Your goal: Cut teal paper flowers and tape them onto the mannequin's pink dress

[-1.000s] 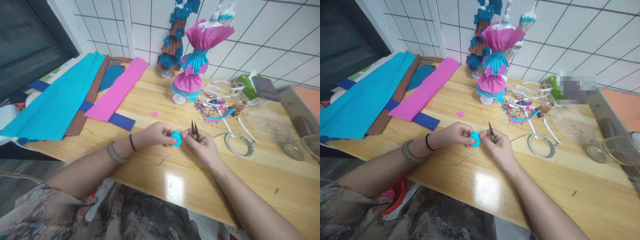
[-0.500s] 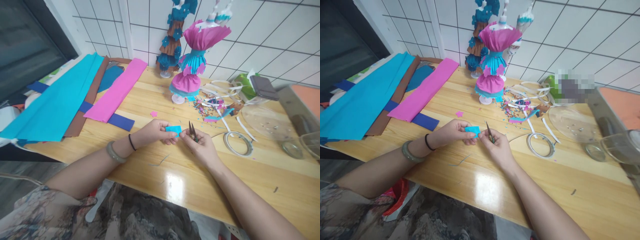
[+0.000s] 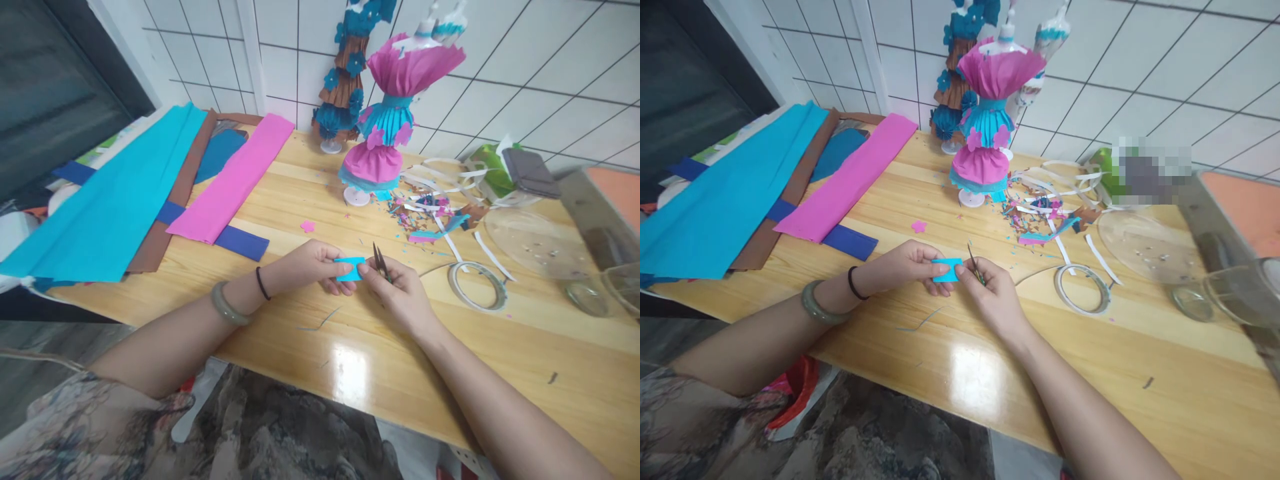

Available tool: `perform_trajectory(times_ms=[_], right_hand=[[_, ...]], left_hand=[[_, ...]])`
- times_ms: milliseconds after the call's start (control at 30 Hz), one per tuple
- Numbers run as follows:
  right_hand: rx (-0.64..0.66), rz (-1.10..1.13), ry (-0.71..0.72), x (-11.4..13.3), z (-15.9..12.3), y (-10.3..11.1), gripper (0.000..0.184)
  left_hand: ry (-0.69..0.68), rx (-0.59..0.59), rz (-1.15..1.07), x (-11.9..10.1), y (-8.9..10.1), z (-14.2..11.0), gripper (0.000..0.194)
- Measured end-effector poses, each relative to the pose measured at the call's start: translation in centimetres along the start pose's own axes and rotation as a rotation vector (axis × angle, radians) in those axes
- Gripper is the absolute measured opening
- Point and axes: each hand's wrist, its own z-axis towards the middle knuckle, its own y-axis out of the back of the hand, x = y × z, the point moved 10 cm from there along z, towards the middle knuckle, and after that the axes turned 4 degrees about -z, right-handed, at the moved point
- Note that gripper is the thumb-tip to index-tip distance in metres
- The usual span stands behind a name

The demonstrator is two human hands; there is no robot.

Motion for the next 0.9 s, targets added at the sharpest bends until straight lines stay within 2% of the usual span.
perform_trajectory(times_ms=[167, 367, 533, 633, 733, 900], right_hand=[[-0.006, -0.042, 0.045, 0.7, 0.0, 0.1, 0.026], [0.017, -0.092, 0.09, 1.7, -0.1, -0.3, 0.024], [0.096, -0.071, 0.125, 2.0, -0.3, -1.1, 0.026], [0.077, -0.109, 0.132, 2.2, -0.2, -0.9, 0.028], [0.054, -0.173, 0.134, 2.2, -0.2, -0.7, 0.029], [0.106, -0.238, 0.174, 2.1, -0.3, -1.3, 0.028]], left_hand=[[-0.007, 0.03, -0.066, -0.1, -0.2, 0.0, 0.04], [-0.018, -0.004, 0.039, 0.3, 0.2, 0.3, 0.022], [-0.064, -0.011, -0.027, 0.0, 0.3, 0.4, 0.027], [-0.058, -0.023, -0.041, -0.2, 0.2, 0.4, 0.029], [-0.046, -0.025, -0.035, -0.2, 0.1, 0.3, 0.027], [-0.025, -0.004, 0.042, 0.0, -0.1, 0.1, 0.018]])
